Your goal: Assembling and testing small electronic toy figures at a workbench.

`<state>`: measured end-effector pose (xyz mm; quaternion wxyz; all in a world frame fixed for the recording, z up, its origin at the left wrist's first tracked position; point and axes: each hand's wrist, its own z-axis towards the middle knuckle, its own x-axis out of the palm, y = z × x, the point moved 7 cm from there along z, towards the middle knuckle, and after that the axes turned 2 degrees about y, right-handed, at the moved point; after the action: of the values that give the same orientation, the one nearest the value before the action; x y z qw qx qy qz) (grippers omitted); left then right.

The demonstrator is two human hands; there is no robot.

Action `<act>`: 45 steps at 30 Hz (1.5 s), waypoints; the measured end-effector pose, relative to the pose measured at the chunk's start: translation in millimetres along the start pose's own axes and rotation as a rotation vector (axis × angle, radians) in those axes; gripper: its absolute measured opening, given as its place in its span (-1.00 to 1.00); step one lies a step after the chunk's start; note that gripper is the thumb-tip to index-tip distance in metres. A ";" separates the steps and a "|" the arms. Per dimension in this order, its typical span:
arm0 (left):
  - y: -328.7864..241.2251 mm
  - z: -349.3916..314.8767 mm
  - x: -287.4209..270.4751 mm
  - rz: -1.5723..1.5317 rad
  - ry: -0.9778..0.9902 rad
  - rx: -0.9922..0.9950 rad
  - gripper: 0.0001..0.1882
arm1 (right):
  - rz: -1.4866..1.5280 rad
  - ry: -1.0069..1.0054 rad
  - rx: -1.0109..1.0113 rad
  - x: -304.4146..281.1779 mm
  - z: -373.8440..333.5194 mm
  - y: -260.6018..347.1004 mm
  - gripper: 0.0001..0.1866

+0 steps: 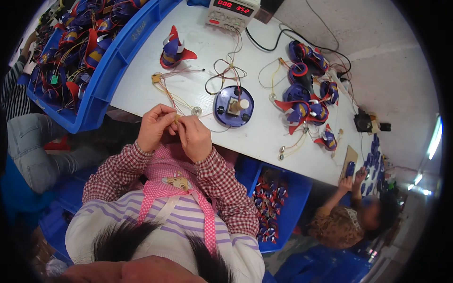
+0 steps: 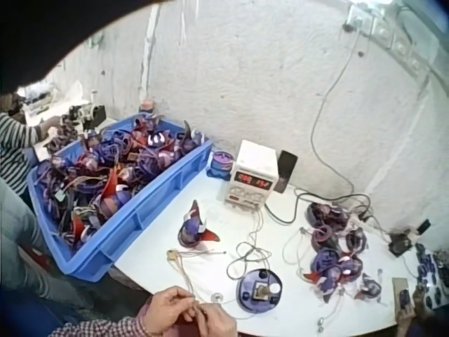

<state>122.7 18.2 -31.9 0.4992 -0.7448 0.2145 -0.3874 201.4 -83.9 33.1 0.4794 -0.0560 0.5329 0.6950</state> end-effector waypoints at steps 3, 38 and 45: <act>-28.3 7.1 -5.8 0.657 -0.083 0.330 -0.75 | -0.007 -0.009 0.037 -18.4 -5.5 0.3 -0.74; -107.8 36.8 7.2 0.861 -0.279 0.734 -0.38 | -0.183 -0.279 0.330 -156.8 72.7 -159.7 -0.70; -95.3 139.2 -47.7 1.041 -0.071 0.385 0.18 | -0.333 -0.221 -0.281 -84.3 64.7 -9.6 -0.61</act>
<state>197.4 171.2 9.4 0.7586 -0.4486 0.4625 -0.0963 281.3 -83.9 103.7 0.6302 -0.1330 0.3587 0.6757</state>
